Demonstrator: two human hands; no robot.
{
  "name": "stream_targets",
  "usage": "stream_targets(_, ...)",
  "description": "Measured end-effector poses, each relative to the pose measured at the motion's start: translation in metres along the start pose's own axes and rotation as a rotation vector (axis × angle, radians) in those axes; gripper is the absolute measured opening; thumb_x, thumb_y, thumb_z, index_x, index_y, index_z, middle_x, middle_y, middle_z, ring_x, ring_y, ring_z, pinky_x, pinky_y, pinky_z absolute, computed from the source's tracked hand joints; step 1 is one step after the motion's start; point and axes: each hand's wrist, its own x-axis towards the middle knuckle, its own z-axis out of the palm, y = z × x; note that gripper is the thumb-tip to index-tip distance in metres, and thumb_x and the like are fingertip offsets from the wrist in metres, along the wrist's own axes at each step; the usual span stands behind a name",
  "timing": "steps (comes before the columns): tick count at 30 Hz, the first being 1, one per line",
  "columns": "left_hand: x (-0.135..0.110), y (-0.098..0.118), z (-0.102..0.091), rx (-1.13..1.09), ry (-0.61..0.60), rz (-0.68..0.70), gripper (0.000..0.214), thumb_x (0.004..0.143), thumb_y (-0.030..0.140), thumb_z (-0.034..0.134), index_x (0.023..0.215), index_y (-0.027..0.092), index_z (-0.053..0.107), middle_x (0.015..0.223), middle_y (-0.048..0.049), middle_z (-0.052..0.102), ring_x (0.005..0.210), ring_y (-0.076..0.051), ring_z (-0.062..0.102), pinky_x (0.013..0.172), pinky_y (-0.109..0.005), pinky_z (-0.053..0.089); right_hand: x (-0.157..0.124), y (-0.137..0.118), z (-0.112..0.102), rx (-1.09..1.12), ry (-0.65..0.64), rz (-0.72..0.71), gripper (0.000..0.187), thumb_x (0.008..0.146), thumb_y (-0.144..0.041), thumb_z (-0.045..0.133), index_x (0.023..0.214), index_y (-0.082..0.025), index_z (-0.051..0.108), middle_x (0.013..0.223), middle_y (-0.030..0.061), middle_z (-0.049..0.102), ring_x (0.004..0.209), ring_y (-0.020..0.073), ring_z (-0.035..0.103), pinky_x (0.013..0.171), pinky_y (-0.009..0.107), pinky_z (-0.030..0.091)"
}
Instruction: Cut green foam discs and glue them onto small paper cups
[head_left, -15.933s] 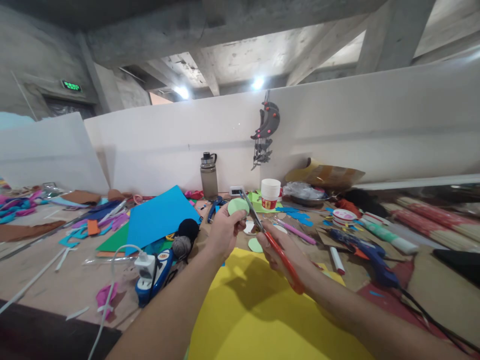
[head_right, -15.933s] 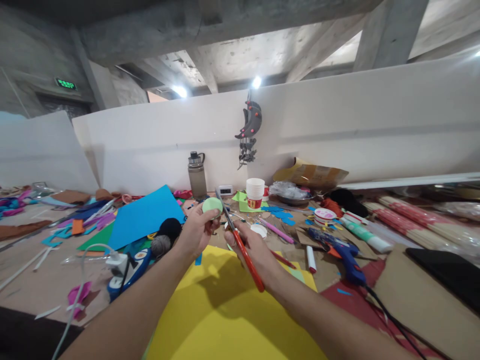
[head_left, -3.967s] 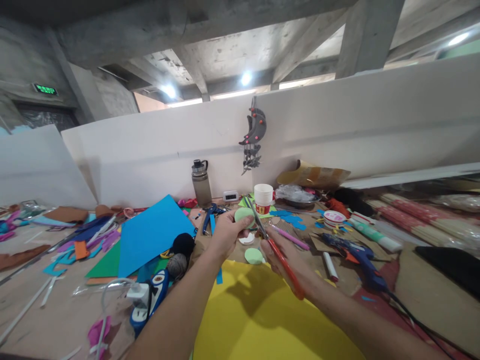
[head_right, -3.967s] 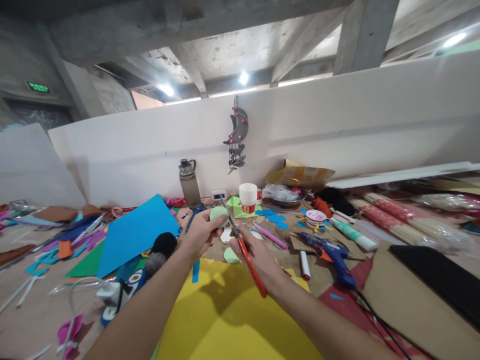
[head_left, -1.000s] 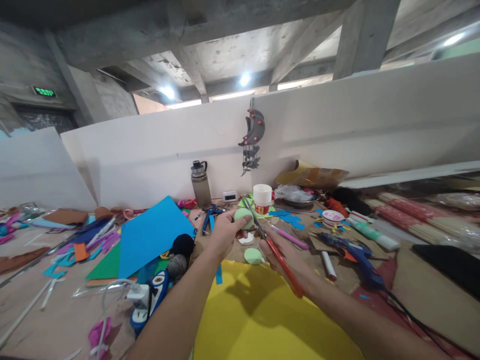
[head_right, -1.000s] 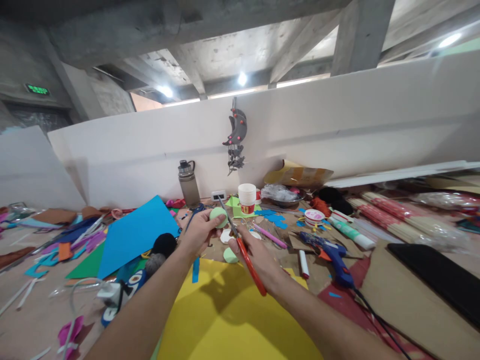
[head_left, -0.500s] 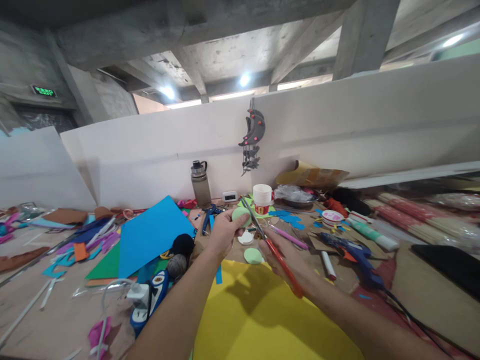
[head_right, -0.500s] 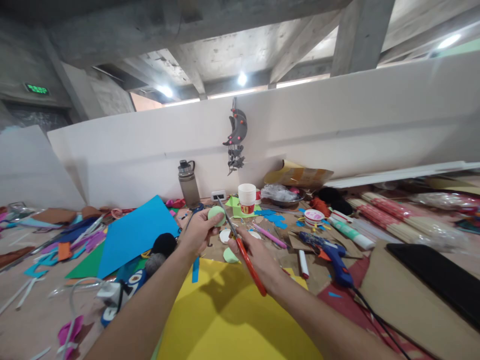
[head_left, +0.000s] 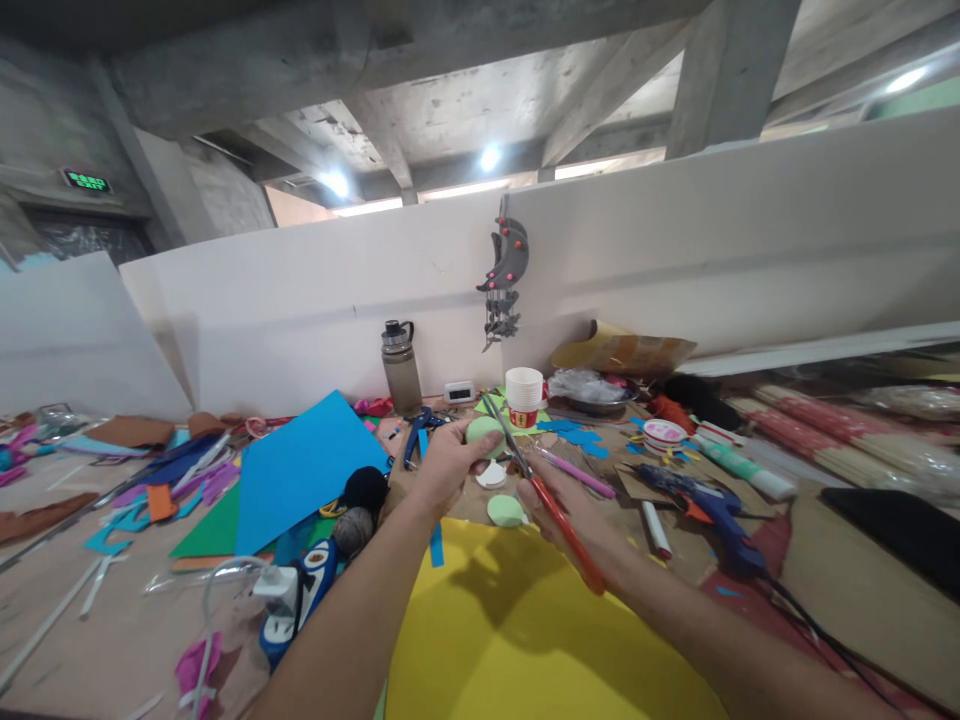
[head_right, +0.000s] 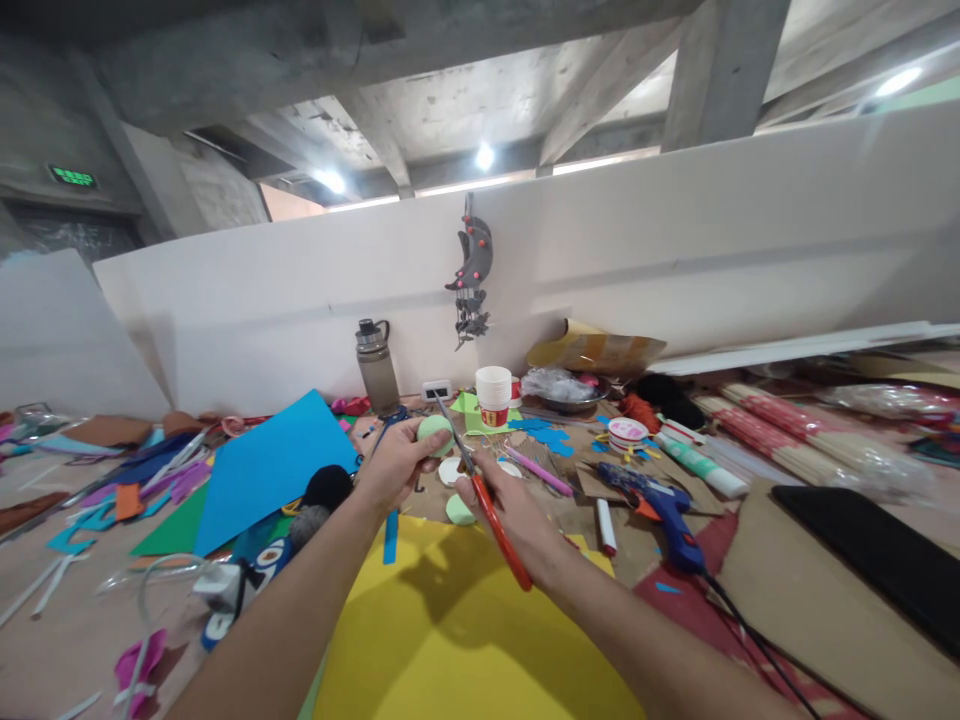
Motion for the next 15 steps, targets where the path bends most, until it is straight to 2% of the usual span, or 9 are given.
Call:
stream_targets(4, 0.0004, 0.0008, -0.0006, -0.002, -0.005, -0.008, 0.035, 0.059, 0.039, 0.08, 0.069, 0.012, 0.06, 0.058, 0.0035, 0.049, 0.044, -0.002, 0.034, 0.042, -0.02, 0.023, 0.0002, 0.0001, -0.0008, 0.011, -0.026, 0.04, 0.054, 0.086, -0.054, 0.051, 0.131, -0.023, 0.05, 0.064, -0.0038, 0.047, 0.055, 0.0116, 0.041, 0.05, 0.022, 0.035)
stream_targets(10, -0.0006, 0.0026, 0.0007, -0.036, 0.055, 0.027, 0.036, 0.058, 0.039, 0.081, 0.069, 0.012, 0.061, 0.059, 0.0032, 0.052, 0.043, -0.002, 0.035, 0.04, -0.018, 0.025, 0.0013, 0.0027, -0.0003, 0.007, -0.032, 0.02, 0.045, 0.085, -0.053, 0.053, 0.12, -0.023, 0.056, 0.061, -0.0043, 0.044, 0.051, 0.0118, 0.039, 0.048, 0.023, 0.033)
stream_targets(15, -0.001, 0.0015, 0.001, 0.002, 0.031, 0.0, 0.038, 0.062, 0.046, 0.077, 0.073, 0.013, 0.061, 0.064, -0.0022, 0.062, 0.045, -0.008, 0.053, 0.038, -0.019, 0.032, 0.0009, 0.0048, 0.0025, 0.006, -0.011, 0.019, 0.049, 0.086, -0.054, 0.051, 0.123, -0.023, 0.054, 0.058, -0.005, 0.044, 0.048, 0.0115, 0.038, 0.047, 0.023, 0.033)
